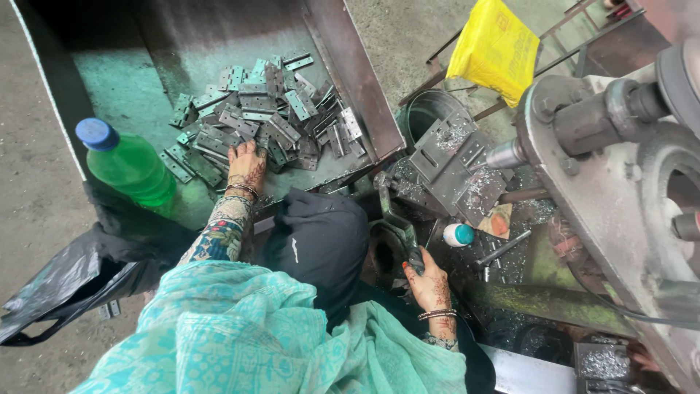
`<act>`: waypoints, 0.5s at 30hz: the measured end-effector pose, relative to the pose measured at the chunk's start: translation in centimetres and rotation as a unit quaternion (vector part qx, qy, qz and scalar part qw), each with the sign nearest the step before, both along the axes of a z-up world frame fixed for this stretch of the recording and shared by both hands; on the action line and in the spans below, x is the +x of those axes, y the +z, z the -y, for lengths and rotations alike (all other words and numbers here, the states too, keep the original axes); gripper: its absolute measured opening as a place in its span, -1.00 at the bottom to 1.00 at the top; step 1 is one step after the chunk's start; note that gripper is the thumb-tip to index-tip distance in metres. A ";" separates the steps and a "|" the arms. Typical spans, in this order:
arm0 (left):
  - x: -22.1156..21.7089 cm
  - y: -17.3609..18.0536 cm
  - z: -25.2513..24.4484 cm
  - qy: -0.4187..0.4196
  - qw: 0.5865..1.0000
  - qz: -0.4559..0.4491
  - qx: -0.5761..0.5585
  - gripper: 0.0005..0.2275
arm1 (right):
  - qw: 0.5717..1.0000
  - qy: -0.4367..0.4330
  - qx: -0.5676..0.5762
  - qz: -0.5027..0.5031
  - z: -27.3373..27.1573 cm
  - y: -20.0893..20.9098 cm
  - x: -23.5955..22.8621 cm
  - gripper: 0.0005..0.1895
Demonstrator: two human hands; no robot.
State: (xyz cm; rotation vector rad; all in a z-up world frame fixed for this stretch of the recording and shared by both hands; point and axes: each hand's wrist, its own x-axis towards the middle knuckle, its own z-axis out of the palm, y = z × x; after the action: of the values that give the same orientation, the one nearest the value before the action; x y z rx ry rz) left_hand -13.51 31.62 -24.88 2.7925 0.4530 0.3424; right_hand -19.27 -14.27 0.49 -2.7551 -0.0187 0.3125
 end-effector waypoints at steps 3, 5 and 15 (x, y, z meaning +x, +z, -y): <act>1.0 1.3 -0.8 0.039 0.996 -0.037 -0.074 -0.67 | 1.000 -0.004 -0.002 -0.006 -0.4 -0.2 -0.1 -0.30; 1.1 2.2 -1.0 0.041 0.991 -0.051 -0.113 -0.63 | 1.000 -0.010 0.000 -0.017 -0.3 0.2 0.0 -0.30; 4.0 12.4 3.5 -0.150 0.978 0.088 -0.116 -0.53 | 0.999 -0.026 -0.002 -0.030 -0.7 0.6 -0.2 -0.27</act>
State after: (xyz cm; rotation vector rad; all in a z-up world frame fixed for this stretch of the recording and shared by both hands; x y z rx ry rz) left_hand -9.47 28.13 -12.43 2.5238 0.0251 0.4307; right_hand -19.43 -13.58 1.11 -2.7437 0.0680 0.3818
